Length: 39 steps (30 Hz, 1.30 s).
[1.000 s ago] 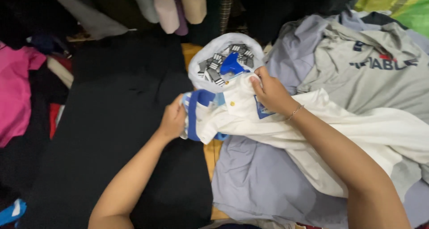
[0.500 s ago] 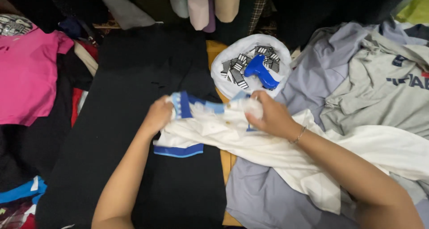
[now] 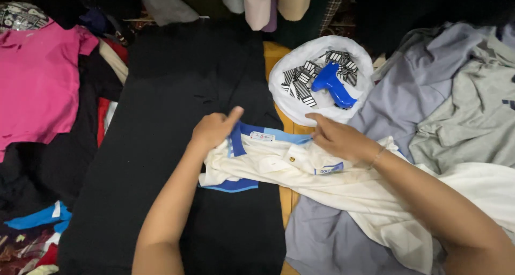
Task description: The person uses a hot glue gun to attach a patterned fabric patch to the collar of a white polo shirt. They then button the shirt and smooth it out on a black surface.
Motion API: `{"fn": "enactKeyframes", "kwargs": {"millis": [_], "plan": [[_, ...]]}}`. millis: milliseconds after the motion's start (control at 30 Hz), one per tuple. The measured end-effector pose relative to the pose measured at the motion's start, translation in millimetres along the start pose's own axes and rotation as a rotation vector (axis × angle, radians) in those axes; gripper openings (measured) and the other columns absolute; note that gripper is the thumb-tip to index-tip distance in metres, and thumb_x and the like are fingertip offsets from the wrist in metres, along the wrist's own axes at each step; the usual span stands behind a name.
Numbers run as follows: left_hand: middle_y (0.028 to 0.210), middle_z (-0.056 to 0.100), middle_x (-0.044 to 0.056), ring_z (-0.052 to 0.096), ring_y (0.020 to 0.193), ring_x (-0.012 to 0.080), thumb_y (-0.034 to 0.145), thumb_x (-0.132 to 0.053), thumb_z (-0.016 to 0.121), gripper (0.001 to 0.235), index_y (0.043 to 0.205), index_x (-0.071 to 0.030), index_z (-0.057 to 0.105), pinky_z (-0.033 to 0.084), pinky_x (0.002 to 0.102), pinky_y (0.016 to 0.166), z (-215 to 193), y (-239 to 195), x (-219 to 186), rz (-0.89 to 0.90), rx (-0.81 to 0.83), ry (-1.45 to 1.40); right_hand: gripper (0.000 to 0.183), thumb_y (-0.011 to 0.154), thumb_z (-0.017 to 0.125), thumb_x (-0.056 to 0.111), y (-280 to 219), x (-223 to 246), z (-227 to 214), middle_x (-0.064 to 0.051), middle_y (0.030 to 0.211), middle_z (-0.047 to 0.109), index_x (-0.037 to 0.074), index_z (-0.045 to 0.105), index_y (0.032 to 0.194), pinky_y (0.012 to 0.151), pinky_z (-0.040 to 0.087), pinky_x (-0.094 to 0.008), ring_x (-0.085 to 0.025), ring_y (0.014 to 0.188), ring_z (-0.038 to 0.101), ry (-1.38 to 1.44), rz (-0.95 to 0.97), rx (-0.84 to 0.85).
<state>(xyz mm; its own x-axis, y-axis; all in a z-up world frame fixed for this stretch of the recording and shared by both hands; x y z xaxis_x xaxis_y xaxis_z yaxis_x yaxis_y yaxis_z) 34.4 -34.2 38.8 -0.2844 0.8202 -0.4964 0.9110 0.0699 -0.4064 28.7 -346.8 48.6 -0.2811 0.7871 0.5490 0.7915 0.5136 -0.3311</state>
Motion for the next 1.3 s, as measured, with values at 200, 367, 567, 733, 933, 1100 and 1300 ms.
{"fn": "enactKeyframes", "kwargs": {"millis": [200,367,567,733,933,1100,1300], "plan": [[0.119,0.073,0.022,0.068,0.116,0.0402,0.093,-0.046,0.063,0.053,0.129,-0.008,0.067,0.056,0.053,0.092,29.0,37.4,0.9,0.155,-0.025,0.155,0.039,0.1,0.059,0.027,54.2,9.8,23.8,-0.016,0.122,0.068,0.011,0.062,0.135,0.1,0.052,-0.047,-0.035,0.115,0.065,0.066,-0.159,-0.066],[0.08,0.069,0.016,0.071,0.082,0.0369,0.099,-0.041,0.065,0.026,0.107,-0.016,0.063,0.055,0.043,0.068,34.8,46.8,8.4,0.54,-0.286,-0.232,0.064,0.082,0.081,0.036,66.5,1.8,37.6,-0.016,0.114,0.068,0.005,0.06,0.134,0.093,0.05,-0.043,-0.033,0.106,0.059,0.1,-0.237,-0.178],[0.098,0.067,0.008,0.066,0.101,0.0294,0.1,-0.029,0.063,0.015,0.108,-0.016,0.064,0.054,0.039,0.076,52.4,51.3,-2.5,0.815,-0.669,0.138,0.018,0.083,0.08,0.017,79.3,-26.7,30.0,-0.009,0.083,0.066,0.011,0.075,0.1,0.078,0.052,-0.039,-0.027,0.082,0.062,0.216,-0.356,-0.443],[0.098,0.062,0.003,0.061,0.108,0.0237,0.102,-0.022,0.057,0.011,0.1,-0.016,0.065,0.049,0.034,0.082,94.9,46.1,-29.8,1.205,-0.759,0.267,0.02,0.089,0.073,0.008,90.0,-41.4,40.0,-0.012,0.102,0.073,0.012,0.074,0.109,0.087,0.056,-0.045,-0.035,0.097,0.069,0.186,-0.391,-0.515],[0.095,0.061,0.0,0.061,0.097,0.0196,0.094,-0.044,0.064,0.027,0.101,-0.018,0.066,0.052,0.03,0.077,135.4,89.9,-12.6,1.082,-0.715,0.251,0.02,0.095,0.068,0.013,98.3,-51.5,52.6,-0.007,0.112,0.075,0.013,0.073,0.114,0.095,0.056,-0.041,-0.028,0.11,0.07,0.126,-0.344,-0.561],[0.092,0.058,0.002,0.061,0.092,0.0237,0.079,-0.034,0.078,0.036,0.106,-0.015,0.067,0.055,0.031,0.083,136.5,102.7,-4.7,0.975,-0.522,0.209,0.016,0.097,0.065,0.014,89.0,-31.1,55.2,-0.007,0.097,0.073,0.012,0.073,0.111,0.084,0.059,-0.035,-0.026,0.095,0.072,0.003,-0.434,-0.706],[0.094,0.052,0.004,0.058,0.093,0.0275,0.077,-0.026,0.083,0.035,0.104,-0.013,0.066,0.053,0.034,0.087,133.8,99.7,-9.7,0.938,-0.428,0.141,0.015,0.097,0.065,0.014,88.7,-33.0,58.5,-0.004,0.093,0.072,0.013,0.072,0.11,0.081,0.06,-0.033,-0.024,0.091,0.071,-0.005,-0.503,-0.759]]}}
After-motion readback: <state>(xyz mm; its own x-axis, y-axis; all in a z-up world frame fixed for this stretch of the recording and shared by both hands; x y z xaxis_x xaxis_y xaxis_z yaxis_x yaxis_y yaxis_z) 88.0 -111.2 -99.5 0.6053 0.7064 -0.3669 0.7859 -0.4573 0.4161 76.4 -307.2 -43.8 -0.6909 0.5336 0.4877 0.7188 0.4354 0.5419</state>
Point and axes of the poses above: each hand's wrist, its own y-axis towards the middle knuckle, its own z-axis out of the palm, x = y × z, the point moved 3 cm from there along y, towards the middle knuckle
